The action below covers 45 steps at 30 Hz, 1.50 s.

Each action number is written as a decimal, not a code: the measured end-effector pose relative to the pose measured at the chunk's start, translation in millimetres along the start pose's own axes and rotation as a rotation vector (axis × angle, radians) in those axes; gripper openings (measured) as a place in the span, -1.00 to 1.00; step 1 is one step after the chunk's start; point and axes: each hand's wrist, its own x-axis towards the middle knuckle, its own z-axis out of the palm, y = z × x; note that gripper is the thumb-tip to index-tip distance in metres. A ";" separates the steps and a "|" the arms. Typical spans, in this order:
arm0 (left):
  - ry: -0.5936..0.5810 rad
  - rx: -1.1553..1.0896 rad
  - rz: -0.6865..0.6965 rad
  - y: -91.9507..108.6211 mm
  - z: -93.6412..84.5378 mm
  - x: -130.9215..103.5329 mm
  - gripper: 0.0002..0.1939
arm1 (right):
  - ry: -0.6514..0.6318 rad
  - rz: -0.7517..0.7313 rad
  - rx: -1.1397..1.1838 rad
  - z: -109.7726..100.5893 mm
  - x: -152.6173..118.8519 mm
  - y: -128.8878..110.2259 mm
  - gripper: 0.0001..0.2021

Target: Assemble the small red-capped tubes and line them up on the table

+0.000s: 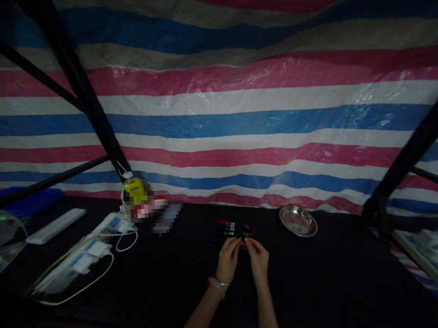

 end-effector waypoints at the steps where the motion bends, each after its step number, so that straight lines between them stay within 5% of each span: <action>1: 0.008 -0.018 -0.001 0.1 0.0 -0.2 -0.69 | -0.002 0.007 0.020 0.2 0.0 0.5 -0.60; 25: 0.063 -0.066 -0.003 5.1 -5.5 -3.8 -0.77 | 0.079 0.019 0.069 3.9 1.3 9.5 -0.56; 35: 0.071 0.029 -0.051 5.8 -11.0 -4.4 -0.75 | 0.043 -0.073 -0.016 23.7 -8.7 23.1 -0.54; 41: 0.008 0.129 -0.032 6.6 -26.6 -0.1 -0.80 | 0.128 -0.062 -0.014 22.9 -5.3 27.2 -0.49; 45: 0.143 0.210 -0.121 -7.0 -49.4 11.1 -0.81 | 0.232 -0.086 0.020 19.4 -4.4 26.8 -0.41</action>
